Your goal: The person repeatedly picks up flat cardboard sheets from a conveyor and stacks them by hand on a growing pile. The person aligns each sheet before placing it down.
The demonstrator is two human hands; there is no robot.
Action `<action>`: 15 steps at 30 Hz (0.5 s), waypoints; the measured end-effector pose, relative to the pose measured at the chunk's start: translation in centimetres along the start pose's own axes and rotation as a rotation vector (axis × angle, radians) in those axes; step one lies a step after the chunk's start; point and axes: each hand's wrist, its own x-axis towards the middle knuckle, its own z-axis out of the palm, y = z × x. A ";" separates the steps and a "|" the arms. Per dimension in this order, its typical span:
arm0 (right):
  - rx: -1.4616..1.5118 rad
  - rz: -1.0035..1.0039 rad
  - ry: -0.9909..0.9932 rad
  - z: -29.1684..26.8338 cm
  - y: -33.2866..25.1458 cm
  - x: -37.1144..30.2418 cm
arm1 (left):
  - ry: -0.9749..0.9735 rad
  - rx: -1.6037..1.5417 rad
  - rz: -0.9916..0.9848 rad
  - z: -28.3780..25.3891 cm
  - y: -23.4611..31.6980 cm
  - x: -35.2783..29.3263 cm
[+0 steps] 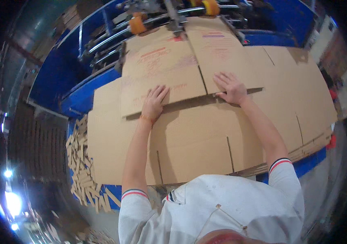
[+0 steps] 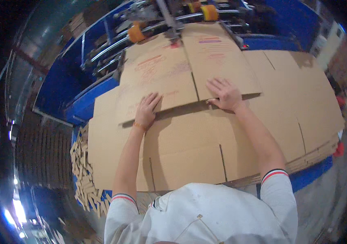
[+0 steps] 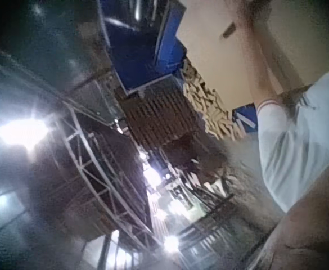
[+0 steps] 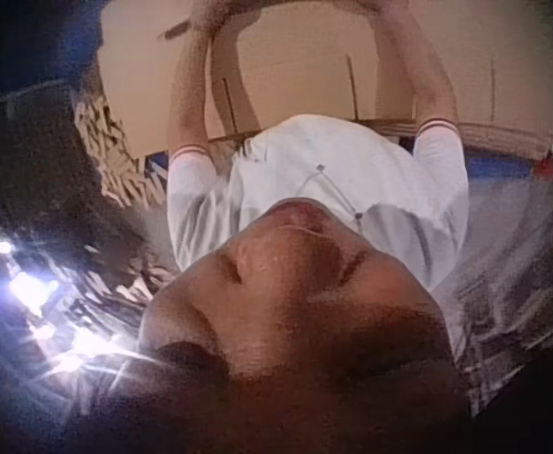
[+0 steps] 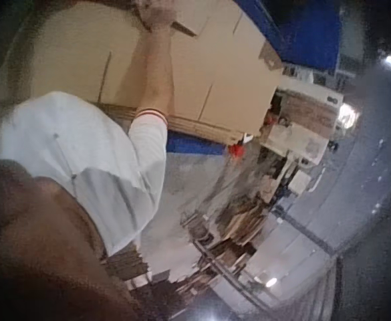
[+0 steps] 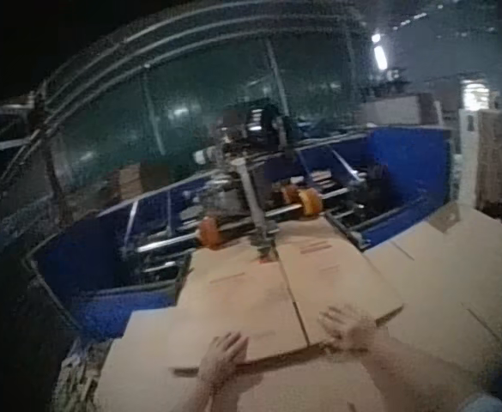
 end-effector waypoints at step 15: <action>-0.114 0.215 -0.022 1.4 2.4 -1.7 | 0.443 0.387 -1.107 -6.9 -16.9 -19.2</action>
